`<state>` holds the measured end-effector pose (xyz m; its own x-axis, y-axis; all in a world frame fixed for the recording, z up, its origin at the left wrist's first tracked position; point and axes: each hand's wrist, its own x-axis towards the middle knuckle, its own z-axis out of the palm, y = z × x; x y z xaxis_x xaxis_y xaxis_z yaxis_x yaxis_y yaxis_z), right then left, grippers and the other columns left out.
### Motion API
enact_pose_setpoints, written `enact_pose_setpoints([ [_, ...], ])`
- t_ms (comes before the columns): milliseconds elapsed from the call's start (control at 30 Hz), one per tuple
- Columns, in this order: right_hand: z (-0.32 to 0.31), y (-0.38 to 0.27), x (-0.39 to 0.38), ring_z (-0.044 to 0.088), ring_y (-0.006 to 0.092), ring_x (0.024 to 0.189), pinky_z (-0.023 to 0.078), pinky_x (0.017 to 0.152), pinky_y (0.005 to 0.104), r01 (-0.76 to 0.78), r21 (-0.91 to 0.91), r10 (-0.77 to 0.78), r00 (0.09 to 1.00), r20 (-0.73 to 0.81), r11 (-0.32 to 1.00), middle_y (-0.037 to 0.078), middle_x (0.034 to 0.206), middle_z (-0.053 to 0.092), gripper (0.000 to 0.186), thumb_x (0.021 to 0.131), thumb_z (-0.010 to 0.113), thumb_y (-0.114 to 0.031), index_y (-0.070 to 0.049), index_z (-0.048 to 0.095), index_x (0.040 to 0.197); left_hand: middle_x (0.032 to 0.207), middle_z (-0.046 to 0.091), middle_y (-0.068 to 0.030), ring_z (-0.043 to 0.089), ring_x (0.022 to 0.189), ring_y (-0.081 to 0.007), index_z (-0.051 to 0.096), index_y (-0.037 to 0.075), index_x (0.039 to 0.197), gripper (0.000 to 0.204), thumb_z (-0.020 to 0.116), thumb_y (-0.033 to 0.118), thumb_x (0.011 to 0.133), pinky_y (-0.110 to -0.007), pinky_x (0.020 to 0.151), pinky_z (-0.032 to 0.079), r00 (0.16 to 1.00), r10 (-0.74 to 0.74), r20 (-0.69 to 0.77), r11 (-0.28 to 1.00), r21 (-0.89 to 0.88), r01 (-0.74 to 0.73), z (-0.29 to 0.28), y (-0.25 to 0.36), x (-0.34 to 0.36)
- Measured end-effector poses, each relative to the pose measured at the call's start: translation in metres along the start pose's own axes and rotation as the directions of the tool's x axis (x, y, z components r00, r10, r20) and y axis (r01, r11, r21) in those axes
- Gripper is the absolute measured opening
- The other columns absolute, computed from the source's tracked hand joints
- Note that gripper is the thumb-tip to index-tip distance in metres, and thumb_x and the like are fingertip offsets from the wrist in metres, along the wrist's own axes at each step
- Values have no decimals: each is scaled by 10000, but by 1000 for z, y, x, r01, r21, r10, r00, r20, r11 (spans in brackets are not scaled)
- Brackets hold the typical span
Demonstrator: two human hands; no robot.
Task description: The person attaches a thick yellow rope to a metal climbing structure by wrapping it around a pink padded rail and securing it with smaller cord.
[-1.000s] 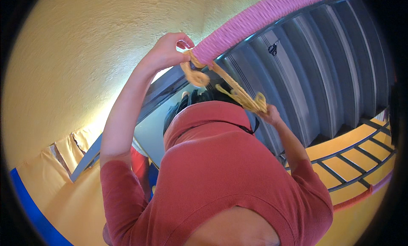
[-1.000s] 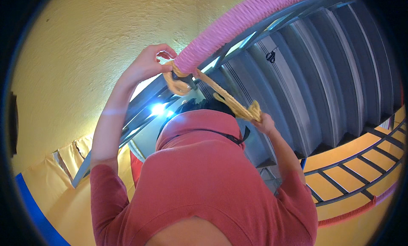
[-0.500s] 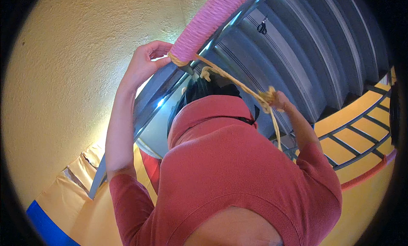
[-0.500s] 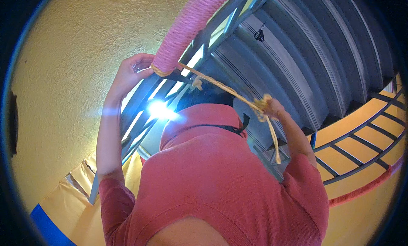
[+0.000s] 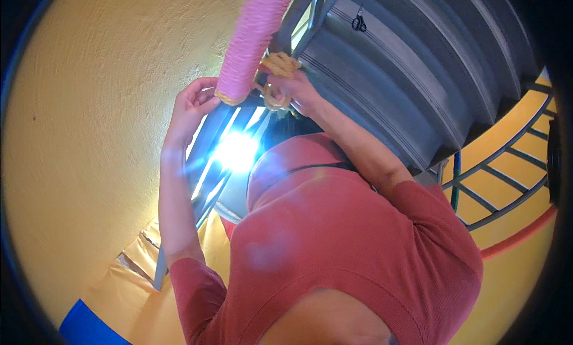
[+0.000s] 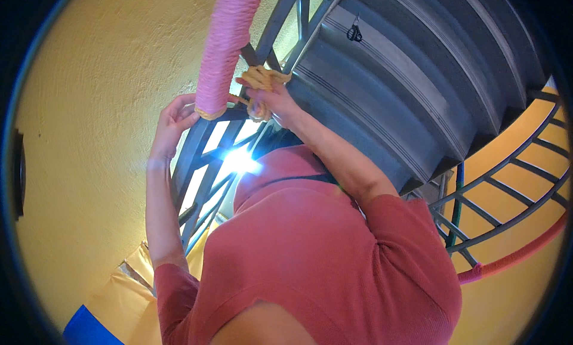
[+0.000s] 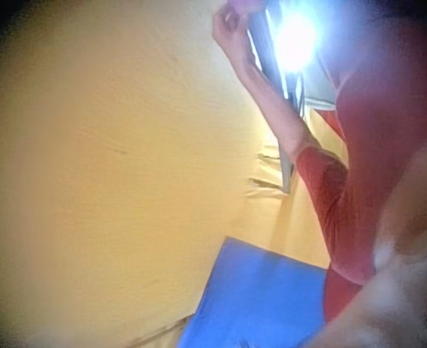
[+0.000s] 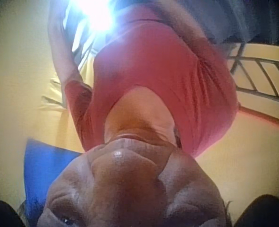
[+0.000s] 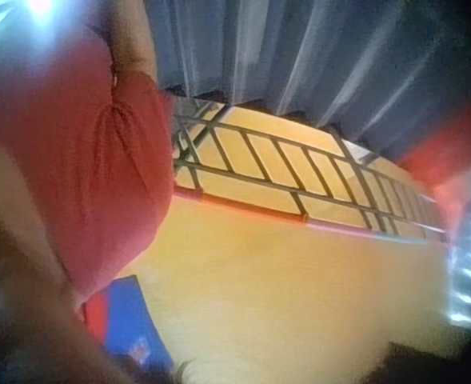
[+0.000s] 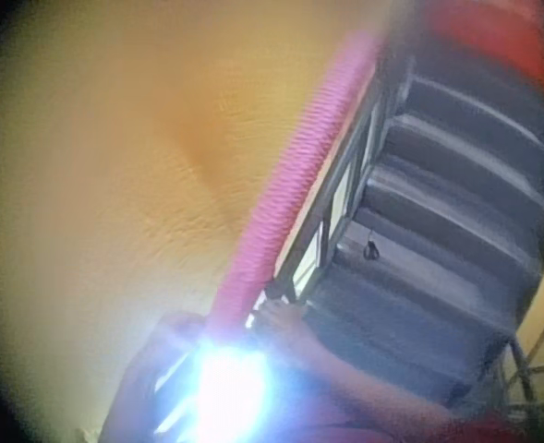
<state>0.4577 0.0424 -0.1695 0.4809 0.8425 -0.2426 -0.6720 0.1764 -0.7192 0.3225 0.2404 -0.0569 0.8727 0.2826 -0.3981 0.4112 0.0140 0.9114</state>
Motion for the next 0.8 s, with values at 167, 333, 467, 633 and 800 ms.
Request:
enact_pose_setpoints([
  [167,-2,19,38,558,109,515,401,365,245,-147,-245,162,986,42,958,23,699,587,329,850,654,-284,-60,566,1074,1119,611,-94,574,1072,-172,535,10,1158,348,604,-14,819,-290,925,430,999,-45,-23,999,5,45,4,3,2],
  [333,18,3,38,564,115,489,449,388,258,-164,-332,146,986,-81,929,39,674,606,292,764,754,-244,-43,602,912,1054,640,-105,590,1022,-167,537,12,1154,364,628,-8,802,-296,906,437,999,-30,-23,1000,-3,30,1,0,3],
  [467,21,3,36,582,122,515,478,436,251,-124,-444,81,990,-116,887,53,706,629,292,754,758,-225,-22,609,902,1012,657,-106,602,982,-160,538,12,1155,398,658,0,775,-292,887,441,999,-33,-16,999,-23,32,-3,-4,5],
  [633,15,8,41,627,158,574,501,501,275,-95,-563,29,992,-124,821,103,751,653,415,686,794,-309,21,622,870,991,654,-92,601,950,-153,537,20,1133,418,677,-7,740,-291,878,438,996,-92,15,996,10,92,-4,3,10],
  [800,29,1,44,662,238,670,520,629,331,-191,-733,20,972,-236,653,165,776,660,625,594,791,-516,45,641,824,1030,621,-64,577,984,-157,517,33,1134,467,706,25,707,-303,908,419,992,-73,99,995,-64,79,-12,-3,12],
])
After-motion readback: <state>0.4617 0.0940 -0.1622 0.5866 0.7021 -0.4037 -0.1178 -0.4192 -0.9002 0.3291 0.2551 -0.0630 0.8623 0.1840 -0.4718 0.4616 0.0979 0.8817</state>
